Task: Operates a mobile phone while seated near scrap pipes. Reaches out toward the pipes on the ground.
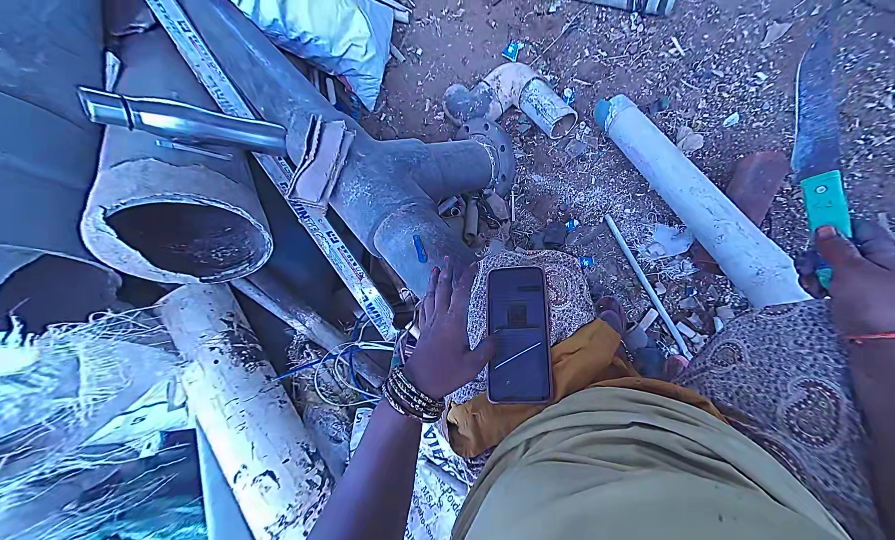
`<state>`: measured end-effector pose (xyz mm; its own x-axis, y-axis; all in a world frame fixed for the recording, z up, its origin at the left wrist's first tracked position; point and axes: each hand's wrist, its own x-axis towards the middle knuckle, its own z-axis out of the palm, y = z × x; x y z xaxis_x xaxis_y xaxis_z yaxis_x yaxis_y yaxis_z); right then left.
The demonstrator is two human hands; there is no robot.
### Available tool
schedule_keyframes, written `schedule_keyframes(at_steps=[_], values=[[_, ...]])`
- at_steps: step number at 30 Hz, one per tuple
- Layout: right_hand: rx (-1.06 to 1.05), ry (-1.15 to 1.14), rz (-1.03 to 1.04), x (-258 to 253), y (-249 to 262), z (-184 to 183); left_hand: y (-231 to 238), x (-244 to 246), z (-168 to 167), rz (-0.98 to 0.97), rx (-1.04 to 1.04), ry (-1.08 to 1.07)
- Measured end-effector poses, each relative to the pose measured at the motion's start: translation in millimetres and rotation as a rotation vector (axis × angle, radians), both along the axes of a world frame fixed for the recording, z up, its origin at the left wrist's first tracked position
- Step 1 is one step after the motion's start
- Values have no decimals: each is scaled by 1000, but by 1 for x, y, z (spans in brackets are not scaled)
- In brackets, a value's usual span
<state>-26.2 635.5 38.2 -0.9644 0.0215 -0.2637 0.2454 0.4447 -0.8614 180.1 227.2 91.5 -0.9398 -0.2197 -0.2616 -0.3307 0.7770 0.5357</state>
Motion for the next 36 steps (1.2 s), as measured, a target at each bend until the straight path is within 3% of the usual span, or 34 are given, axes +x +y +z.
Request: schedule_keyframes(at_steps=[12, 23, 32, 36], values=[[11, -26, -3, 0, -11, 10, 4, -5, 6, -202, -24, -14], [-112, 0, -4, -2, -7, 15, 36, -17, 37, -334, -138, -301], [-224, -22, -43, -6, 3, 14, 41, -33, 41, -192, -272, -403], [-292, -28, -69, -7, 11, 13, 38, -38, 49, -229, -315, -475]])
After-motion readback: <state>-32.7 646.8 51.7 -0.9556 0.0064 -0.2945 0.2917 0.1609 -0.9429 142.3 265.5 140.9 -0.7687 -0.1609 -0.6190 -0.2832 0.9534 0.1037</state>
